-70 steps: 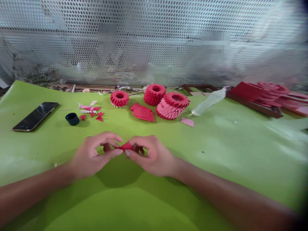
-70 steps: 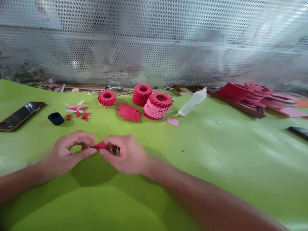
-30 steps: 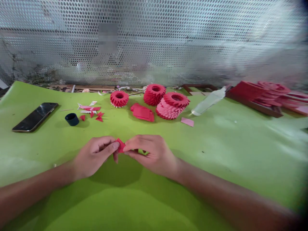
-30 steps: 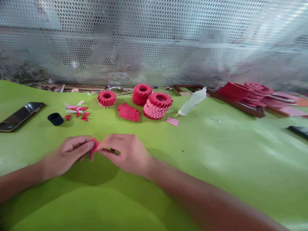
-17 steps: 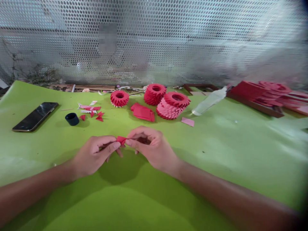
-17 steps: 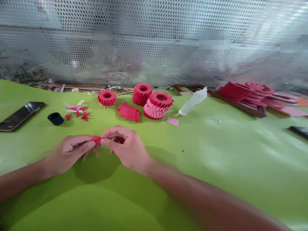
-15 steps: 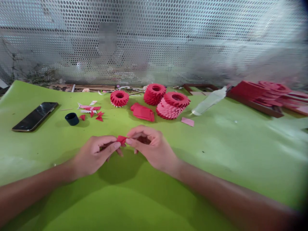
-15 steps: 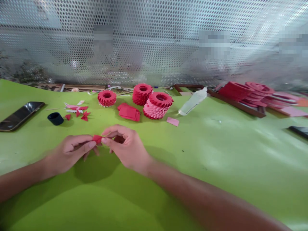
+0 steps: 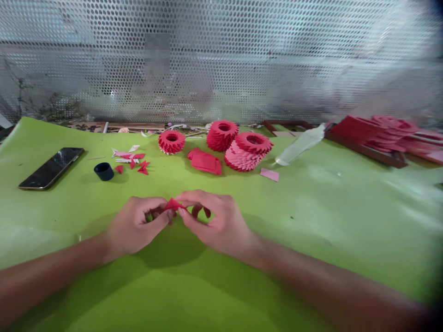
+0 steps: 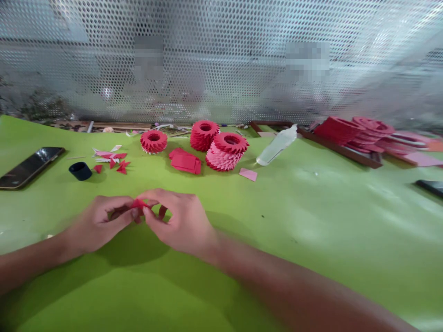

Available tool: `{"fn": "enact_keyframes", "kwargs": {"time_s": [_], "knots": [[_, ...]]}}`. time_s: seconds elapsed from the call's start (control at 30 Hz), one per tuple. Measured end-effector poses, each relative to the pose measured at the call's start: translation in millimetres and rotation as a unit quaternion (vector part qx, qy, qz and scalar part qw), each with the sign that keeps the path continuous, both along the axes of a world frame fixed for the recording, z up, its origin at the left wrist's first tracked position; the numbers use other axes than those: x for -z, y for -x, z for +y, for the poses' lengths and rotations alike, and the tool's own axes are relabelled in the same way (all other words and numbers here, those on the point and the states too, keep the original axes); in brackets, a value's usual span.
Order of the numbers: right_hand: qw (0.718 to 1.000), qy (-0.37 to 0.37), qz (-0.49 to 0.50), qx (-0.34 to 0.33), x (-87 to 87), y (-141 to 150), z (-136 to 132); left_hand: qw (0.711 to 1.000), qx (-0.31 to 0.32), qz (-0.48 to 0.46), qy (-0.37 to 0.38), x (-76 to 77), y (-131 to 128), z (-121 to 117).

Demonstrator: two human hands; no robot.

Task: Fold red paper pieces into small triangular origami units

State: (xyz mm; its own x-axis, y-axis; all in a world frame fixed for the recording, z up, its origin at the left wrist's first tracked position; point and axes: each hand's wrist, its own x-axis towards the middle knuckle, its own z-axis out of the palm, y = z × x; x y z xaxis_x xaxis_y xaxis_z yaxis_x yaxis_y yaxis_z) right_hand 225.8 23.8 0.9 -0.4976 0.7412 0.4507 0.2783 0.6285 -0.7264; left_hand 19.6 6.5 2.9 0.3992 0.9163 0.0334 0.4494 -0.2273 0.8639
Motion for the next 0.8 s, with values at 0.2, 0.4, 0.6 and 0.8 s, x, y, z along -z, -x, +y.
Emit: {"fn": "enact_keyframes", "kwargs": {"time_s": [0.2,0.4,0.6,0.8], "knots": [[0.999,-0.045,-0.013,-0.013,0.7,-0.2,-0.6,0.999,0.031,0.013,-0.015,-0.8,0.6,-0.6],[0.999,-0.034,-0.013,-0.011,-1.2,0.6,-1.4,0.999,0.026,0.019,-0.033,0.6,0.4,0.0],[0.992,-0.108,-0.013,-0.066,0.3,0.6,-0.8,0.998,0.035,0.029,-0.050,1.3,-0.2,-2.0],[0.992,0.074,0.014,-0.104,-3.7,-0.4,-1.6,0.998,0.035,0.023,-0.051,1.6,1.3,0.6]]}}
